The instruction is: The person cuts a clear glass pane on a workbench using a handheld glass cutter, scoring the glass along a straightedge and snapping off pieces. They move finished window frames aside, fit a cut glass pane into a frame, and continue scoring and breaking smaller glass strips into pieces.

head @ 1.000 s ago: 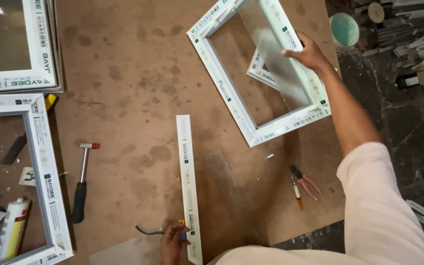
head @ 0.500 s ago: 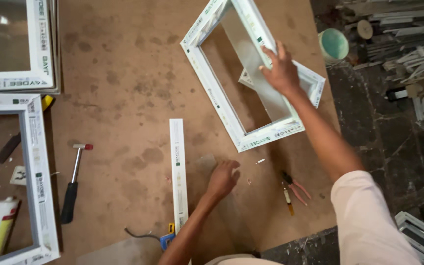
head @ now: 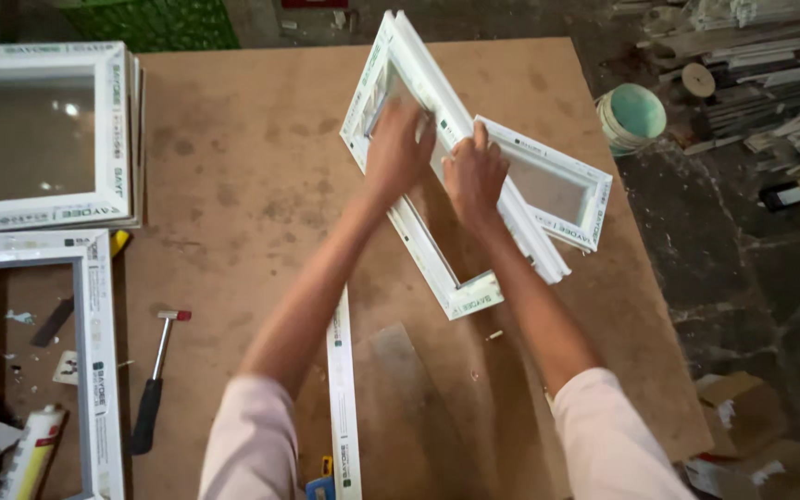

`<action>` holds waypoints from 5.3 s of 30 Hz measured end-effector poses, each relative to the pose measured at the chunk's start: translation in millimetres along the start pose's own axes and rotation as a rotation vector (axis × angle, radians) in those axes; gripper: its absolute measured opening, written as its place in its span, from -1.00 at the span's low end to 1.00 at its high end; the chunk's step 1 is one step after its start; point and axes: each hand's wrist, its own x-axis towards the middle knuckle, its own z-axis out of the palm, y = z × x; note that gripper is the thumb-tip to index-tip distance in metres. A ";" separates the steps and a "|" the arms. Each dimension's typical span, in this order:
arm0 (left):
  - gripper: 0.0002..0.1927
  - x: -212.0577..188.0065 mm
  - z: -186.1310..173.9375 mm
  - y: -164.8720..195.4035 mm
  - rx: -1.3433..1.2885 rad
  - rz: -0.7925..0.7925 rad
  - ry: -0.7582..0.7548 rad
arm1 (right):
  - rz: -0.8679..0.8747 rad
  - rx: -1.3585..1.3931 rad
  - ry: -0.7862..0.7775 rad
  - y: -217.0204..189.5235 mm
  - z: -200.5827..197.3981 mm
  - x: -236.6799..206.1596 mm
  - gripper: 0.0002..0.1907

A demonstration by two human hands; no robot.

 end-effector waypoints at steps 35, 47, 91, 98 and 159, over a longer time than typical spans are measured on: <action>-0.02 82.0 21.9 13.9 0.653 0.210 -1.340 | -0.020 0.235 -0.124 -125.2 -70.2 -74.4 -0.86; -0.02 77.7 -38.1 -10.1 0.655 -0.256 -1.031 | -0.792 0.301 -0.133 -148.4 -115.2 -198.3 -0.68; -0.12 31.2 -77.0 -43.2 0.656 -0.501 -0.534 | -0.861 0.559 -0.024 -49.9 60.8 -82.5 -0.60; -0.11 27.7 -76.2 -46.8 0.648 -0.497 -0.500 | -0.832 0.568 -0.045 -44.1 63.9 -82.5 -0.58; -0.41 19.9 -76.0 -74.4 0.430 -0.352 -0.283 | -0.795 0.584 -0.045 -59.7 51.0 -74.4 -0.59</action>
